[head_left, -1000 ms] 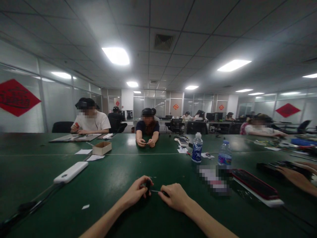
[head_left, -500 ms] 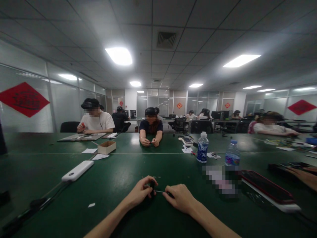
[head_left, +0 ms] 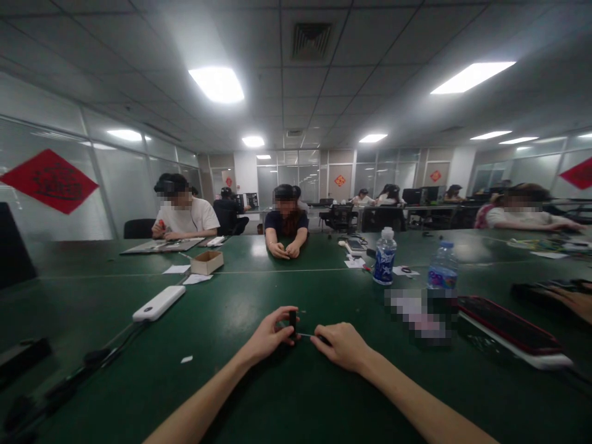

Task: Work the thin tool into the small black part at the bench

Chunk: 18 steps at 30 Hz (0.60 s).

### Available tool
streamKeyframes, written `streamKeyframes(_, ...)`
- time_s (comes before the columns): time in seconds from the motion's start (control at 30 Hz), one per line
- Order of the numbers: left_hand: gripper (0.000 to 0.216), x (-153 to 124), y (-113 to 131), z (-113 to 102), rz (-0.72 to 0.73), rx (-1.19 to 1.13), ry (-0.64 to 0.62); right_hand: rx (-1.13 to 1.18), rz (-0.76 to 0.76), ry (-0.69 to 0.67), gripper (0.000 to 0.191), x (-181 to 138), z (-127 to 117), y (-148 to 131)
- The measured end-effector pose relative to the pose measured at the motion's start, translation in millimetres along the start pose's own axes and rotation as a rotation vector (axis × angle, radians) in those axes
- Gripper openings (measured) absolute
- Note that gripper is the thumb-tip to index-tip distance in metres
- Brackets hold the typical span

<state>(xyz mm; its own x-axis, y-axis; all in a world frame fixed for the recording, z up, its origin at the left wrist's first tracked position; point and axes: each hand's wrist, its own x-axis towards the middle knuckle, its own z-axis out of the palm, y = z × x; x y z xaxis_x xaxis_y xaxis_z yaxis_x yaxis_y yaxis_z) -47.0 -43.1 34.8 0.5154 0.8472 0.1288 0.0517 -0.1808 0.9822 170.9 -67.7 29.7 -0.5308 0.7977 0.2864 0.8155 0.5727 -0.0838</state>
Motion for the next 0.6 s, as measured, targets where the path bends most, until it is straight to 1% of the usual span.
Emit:
streamKeyframes(0.13,0.051,1.6,-2.9,-1.7,-0.007,-0.010,-0.007,-0.018,0.016,-0.008,0.029,0.1,-2.2,-1.2)
streamKeyframes(0.33,0.045,1.7,-5.3,-5.2,-0.018,-0.033,-0.032,-0.014,0.018,-0.027,0.029,0.0,-6.1,-3.0)
streamKeyframes(0.6,0.043,0.5,-2.9,-4.2,-0.016,-0.002,-0.014,-0.020,0.016,-0.016,0.028,0.2,-4.3,-3.1)
